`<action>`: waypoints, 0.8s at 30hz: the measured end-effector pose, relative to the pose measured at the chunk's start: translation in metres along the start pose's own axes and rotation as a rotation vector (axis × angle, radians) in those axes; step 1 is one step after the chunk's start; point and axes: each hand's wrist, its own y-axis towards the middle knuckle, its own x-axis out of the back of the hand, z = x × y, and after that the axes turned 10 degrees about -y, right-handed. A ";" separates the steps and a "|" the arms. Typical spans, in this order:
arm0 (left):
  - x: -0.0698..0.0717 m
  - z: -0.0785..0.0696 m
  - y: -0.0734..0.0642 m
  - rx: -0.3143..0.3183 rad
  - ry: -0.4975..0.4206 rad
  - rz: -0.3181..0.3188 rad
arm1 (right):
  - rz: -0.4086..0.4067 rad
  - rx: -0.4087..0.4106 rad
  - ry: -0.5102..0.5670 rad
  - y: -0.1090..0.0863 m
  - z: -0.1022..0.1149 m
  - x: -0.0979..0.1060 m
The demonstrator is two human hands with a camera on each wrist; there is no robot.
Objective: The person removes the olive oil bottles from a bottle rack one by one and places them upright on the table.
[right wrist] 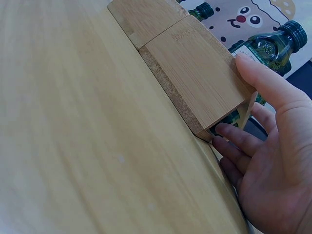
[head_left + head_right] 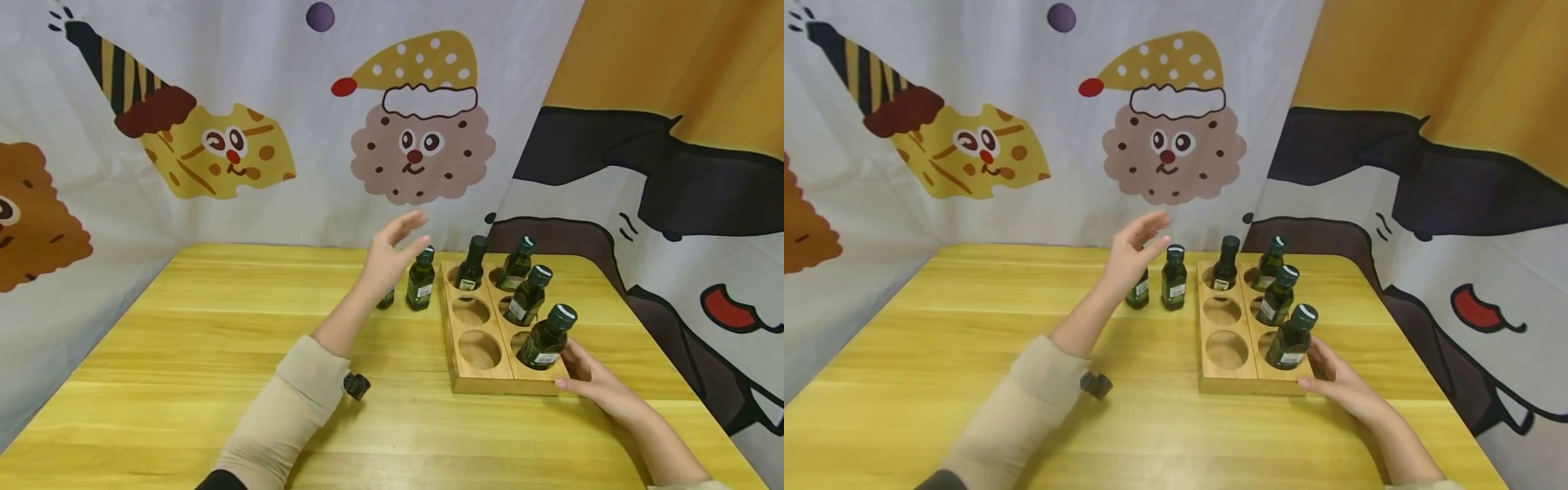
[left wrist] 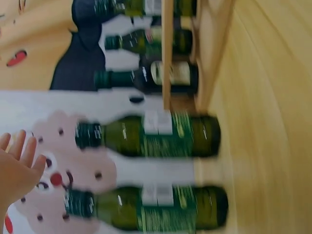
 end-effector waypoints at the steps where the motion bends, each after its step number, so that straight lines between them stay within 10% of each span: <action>1: -0.006 0.003 0.001 0.001 -0.010 0.009 | 0.001 0.002 0.001 0.000 0.000 0.000; 12: -0.058 0.048 0.011 0.076 -0.113 -0.021 | 0.000 -0.018 0.003 -0.001 0.003 -0.002; 24: -0.081 0.070 0.025 0.158 -0.064 -0.051 | -0.015 0.010 -0.017 0.000 0.002 -0.001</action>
